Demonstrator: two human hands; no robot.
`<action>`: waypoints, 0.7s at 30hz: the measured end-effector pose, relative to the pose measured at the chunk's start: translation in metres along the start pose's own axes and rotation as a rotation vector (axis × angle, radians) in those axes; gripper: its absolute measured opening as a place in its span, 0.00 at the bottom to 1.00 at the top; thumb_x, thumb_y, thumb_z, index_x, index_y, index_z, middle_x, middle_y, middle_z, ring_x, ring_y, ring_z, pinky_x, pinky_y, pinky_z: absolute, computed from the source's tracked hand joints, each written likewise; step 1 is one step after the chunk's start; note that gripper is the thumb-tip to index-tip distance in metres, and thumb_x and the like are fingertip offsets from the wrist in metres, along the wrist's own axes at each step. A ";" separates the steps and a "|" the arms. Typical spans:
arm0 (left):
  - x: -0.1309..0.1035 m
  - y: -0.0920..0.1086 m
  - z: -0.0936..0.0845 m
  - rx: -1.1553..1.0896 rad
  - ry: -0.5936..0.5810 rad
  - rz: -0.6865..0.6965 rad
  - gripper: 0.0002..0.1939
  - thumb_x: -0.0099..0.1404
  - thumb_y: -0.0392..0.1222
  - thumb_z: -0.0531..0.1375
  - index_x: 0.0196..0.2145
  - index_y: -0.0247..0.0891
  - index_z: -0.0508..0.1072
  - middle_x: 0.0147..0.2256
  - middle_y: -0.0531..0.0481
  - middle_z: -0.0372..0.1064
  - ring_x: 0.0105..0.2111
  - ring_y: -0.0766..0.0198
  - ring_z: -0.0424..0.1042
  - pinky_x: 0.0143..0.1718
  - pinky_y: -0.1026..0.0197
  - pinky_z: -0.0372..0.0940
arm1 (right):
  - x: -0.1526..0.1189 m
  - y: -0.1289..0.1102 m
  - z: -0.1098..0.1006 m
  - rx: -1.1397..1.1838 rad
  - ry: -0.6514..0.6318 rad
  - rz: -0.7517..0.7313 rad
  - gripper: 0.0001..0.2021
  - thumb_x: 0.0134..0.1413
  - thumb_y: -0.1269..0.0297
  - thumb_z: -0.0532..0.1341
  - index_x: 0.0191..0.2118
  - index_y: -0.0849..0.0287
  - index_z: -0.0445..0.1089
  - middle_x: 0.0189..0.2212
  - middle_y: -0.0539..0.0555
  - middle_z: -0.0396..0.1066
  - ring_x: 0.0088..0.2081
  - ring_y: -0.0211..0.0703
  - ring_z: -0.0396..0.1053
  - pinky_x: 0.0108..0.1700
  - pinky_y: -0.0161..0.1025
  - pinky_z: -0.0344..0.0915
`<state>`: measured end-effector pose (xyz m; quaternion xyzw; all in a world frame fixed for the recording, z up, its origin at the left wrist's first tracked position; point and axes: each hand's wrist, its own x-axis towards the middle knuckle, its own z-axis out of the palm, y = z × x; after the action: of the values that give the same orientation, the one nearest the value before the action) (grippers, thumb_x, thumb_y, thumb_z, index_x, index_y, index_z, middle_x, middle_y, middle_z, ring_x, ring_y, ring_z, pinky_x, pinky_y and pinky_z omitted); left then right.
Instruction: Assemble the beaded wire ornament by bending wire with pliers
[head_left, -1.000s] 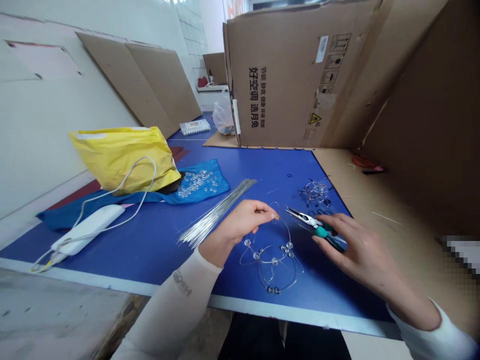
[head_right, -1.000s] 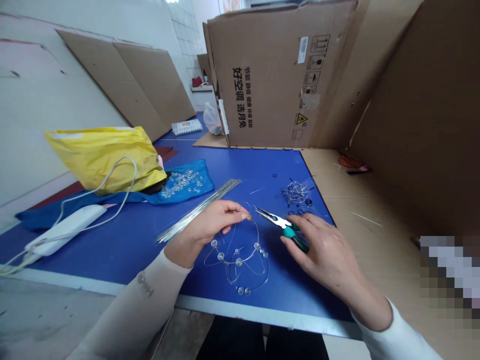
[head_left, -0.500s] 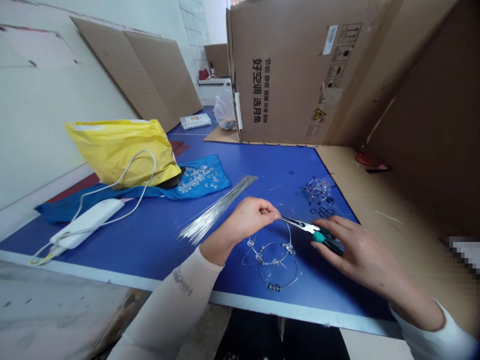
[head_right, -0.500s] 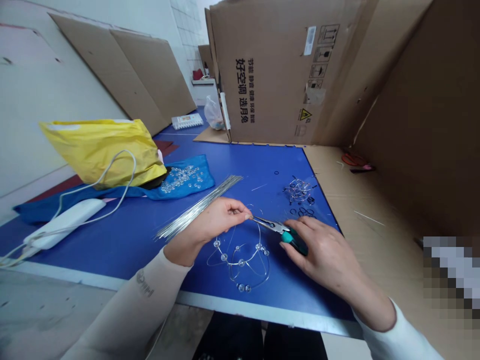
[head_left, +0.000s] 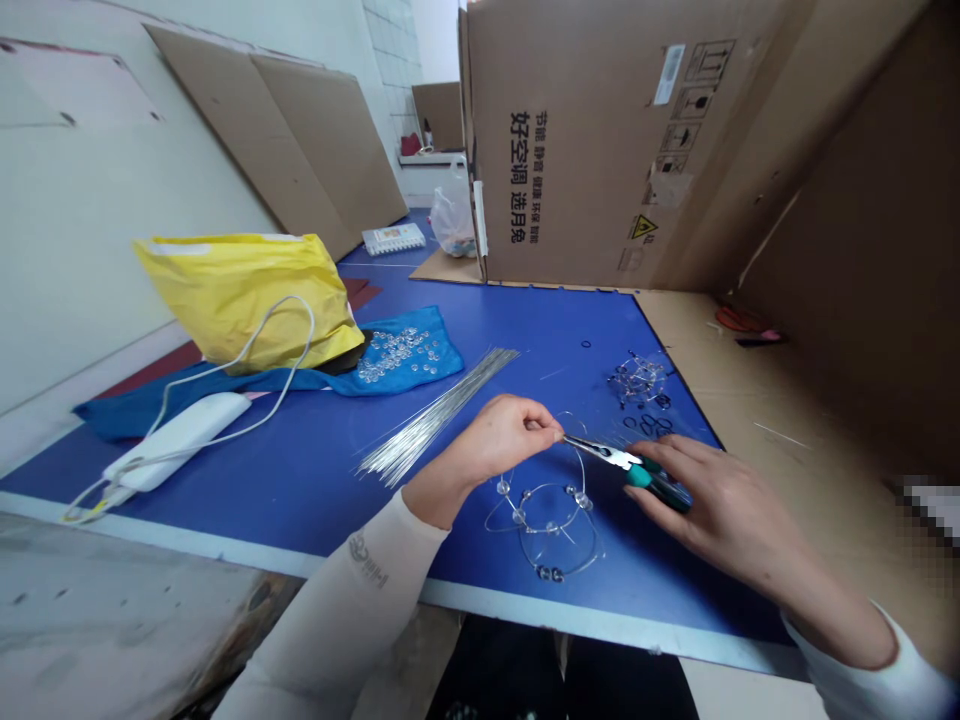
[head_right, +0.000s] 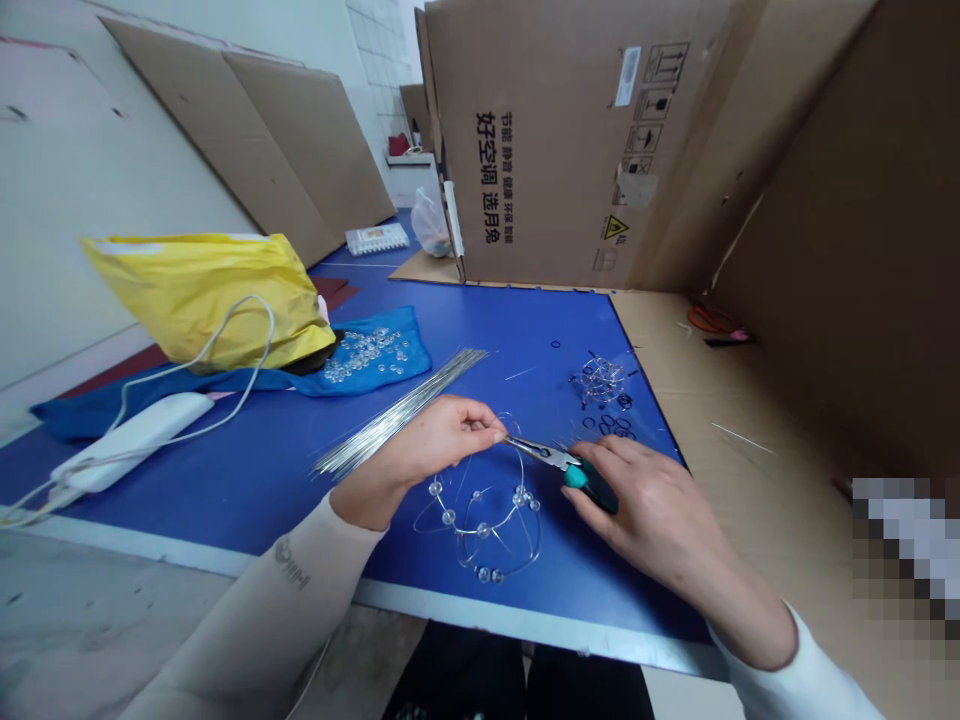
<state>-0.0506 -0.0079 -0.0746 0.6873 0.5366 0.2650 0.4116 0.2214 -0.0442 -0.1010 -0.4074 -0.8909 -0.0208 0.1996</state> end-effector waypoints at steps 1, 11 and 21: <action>0.000 0.001 -0.001 0.009 -0.015 -0.014 0.11 0.60 0.44 0.62 0.35 0.35 0.82 0.28 0.48 0.75 0.26 0.66 0.66 0.28 0.62 0.60 | 0.000 0.000 0.000 -0.006 0.000 -0.006 0.16 0.70 0.54 0.56 0.53 0.58 0.69 0.40 0.58 0.76 0.39 0.52 0.77 0.38 0.48 0.74; -0.001 0.002 -0.003 0.028 -0.070 -0.057 0.11 0.60 0.44 0.62 0.35 0.35 0.81 0.30 0.47 0.76 0.25 0.68 0.65 0.29 0.62 0.59 | 0.000 -0.002 -0.001 -0.052 -0.001 -0.039 0.14 0.70 0.55 0.55 0.51 0.59 0.69 0.39 0.59 0.75 0.38 0.52 0.76 0.38 0.47 0.73; 0.001 0.000 -0.003 0.092 -0.071 -0.033 0.13 0.60 0.45 0.61 0.36 0.35 0.82 0.31 0.46 0.77 0.28 0.64 0.69 0.32 0.60 0.62 | -0.001 -0.005 0.000 -0.088 0.002 -0.057 0.14 0.70 0.55 0.54 0.51 0.59 0.69 0.38 0.59 0.75 0.37 0.51 0.76 0.36 0.47 0.73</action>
<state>-0.0531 -0.0059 -0.0729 0.7054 0.5446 0.2084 0.4029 0.2182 -0.0486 -0.1012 -0.3901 -0.9002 -0.0661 0.1820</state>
